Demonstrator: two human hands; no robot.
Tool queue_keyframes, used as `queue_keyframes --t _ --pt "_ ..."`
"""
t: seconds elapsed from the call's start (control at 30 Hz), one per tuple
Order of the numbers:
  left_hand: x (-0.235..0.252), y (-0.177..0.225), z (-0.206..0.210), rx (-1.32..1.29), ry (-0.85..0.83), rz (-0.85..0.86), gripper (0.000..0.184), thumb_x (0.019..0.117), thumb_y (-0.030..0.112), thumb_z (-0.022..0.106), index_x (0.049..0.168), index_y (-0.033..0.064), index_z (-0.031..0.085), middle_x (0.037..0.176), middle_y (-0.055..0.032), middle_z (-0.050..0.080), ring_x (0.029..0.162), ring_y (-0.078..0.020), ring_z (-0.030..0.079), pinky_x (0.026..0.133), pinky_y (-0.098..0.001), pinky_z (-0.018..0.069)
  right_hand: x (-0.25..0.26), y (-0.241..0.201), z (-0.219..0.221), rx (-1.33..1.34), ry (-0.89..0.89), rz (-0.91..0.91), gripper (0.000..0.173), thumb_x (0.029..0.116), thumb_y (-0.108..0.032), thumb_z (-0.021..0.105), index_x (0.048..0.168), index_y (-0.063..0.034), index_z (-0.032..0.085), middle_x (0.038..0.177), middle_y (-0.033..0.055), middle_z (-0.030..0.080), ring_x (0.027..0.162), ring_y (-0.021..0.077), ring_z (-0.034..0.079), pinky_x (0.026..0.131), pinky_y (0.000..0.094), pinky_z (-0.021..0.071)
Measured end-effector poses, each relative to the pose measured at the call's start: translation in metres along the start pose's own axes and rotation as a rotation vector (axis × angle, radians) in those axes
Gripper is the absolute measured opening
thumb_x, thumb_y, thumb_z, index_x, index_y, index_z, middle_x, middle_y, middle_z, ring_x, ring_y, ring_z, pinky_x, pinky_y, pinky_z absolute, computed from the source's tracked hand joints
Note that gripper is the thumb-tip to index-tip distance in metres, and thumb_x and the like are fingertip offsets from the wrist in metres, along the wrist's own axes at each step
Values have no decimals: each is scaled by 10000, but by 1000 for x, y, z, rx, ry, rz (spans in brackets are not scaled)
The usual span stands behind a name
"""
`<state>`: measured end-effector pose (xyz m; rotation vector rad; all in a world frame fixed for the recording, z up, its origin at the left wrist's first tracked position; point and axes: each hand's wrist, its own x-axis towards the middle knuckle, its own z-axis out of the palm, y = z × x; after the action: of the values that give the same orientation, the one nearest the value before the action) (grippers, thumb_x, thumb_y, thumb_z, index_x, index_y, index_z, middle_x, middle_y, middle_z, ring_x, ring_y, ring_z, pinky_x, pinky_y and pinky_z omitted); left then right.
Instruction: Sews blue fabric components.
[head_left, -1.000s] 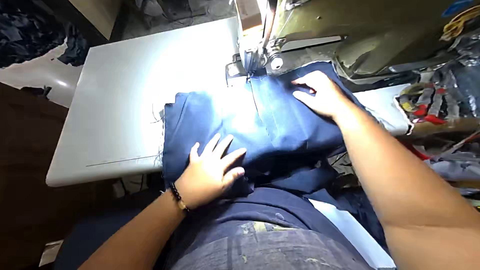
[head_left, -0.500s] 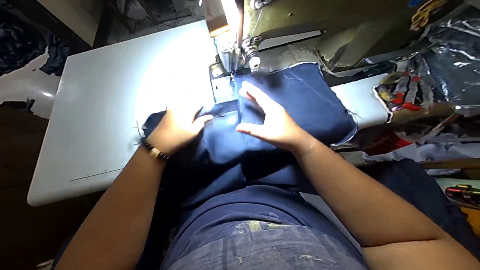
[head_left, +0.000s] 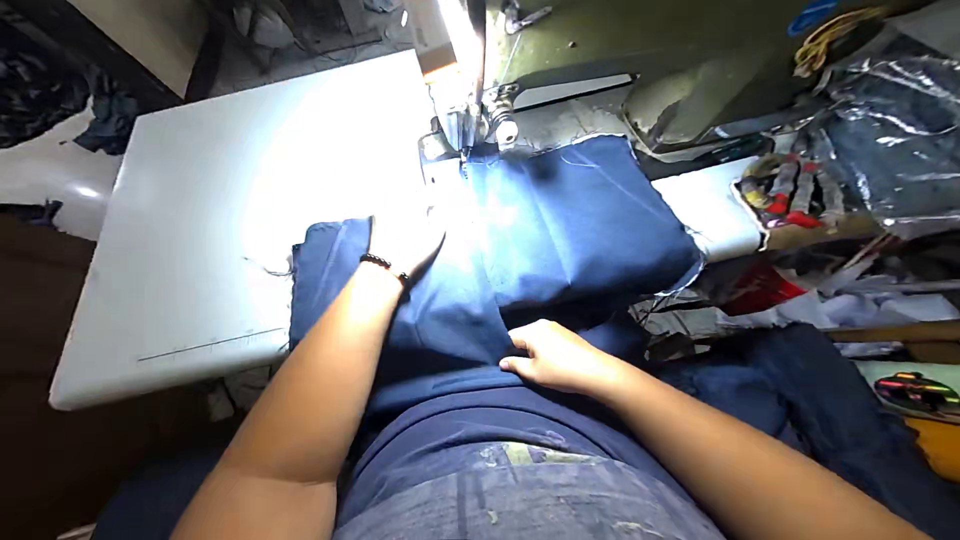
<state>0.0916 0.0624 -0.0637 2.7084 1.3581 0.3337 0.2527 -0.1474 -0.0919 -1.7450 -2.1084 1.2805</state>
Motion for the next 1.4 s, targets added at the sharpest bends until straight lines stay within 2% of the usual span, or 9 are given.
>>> queue_keyframes --t 0.13,0.23,0.33,0.43,0.67,0.77,1.0,1.27,1.4 --pt "-15 -2 1 -185 138 181 343 1010 224 494 1088 -40 700 1061 -234 705 1048 -402 680 913 -585 514 -29 -12 -47 -143 -9 -5 300 1035 -291 591 1019 -34 743 885 162 719 878 339 702 786 574 537" --pt "-29 9 -26 -274 194 215 293 1016 236 536 1025 6 717 957 -170 712 925 -311 696 831 -508 541 -21 -14 -70 128 626 -234 234 957 -258 638 765 -126 659 630 -60 584 546 23 560 507 236 488" --pt "-41 15 -49 -348 286 282 217 971 228 630 987 50 753 926 -103 744 896 -196 712 826 -408 566 19 -25 -75 534 902 -354 185 931 -113 684 1092 -29 650 953 10 693 820 36 677 729 210 593" --pt "-52 18 -69 -348 280 228 219 970 270 649 1018 95 773 945 -65 756 925 -187 698 894 -509 501 50 -33 -63 931 732 -418 391 906 -42 672 1286 5 590 1121 64 690 980 95 680 865 263 584" --pt "-60 24 -77 -333 259 170 228 969 328 647 1008 137 766 929 -41 732 944 -203 666 908 -608 370 43 -57 -45 1118 741 -371 58 996 -57 614 973 -70 665 873 21 703 751 91 688 696 271 603" --pt "-56 23 -67 -477 231 193 211 922 360 707 1012 189 791 981 39 765 987 -79 684 983 -536 421 39 -56 -44 1113 769 -351 88 1015 -81 601 944 -73 652 822 9 664 697 72 646 654 243 580" --pt "-57 24 -59 -828 102 226 101 891 186 770 944 101 787 931 49 753 912 45 675 852 -173 556 29 -58 -42 1230 706 -319 165 1063 -103 519 959 -75 643 859 18 694 752 89 699 702 272 616" --pt "-63 25 -57 -1098 20 216 95 878 14 754 963 52 770 942 11 753 866 -23 697 795 -182 584 27 -57 -40 1230 689 -315 179 1039 -75 554 900 -78 666 742 -16 635 588 13 577 554 163 519" --pt "-63 25 -53 -1227 -24 220 95 878 -3 743 962 40 758 1005 -24 740 955 -85 700 860 -241 594 28 -57 -38 1345 646 -317 142 1015 -49 582 906 -81 666 790 -5 653 653 18 604 579 166 517"
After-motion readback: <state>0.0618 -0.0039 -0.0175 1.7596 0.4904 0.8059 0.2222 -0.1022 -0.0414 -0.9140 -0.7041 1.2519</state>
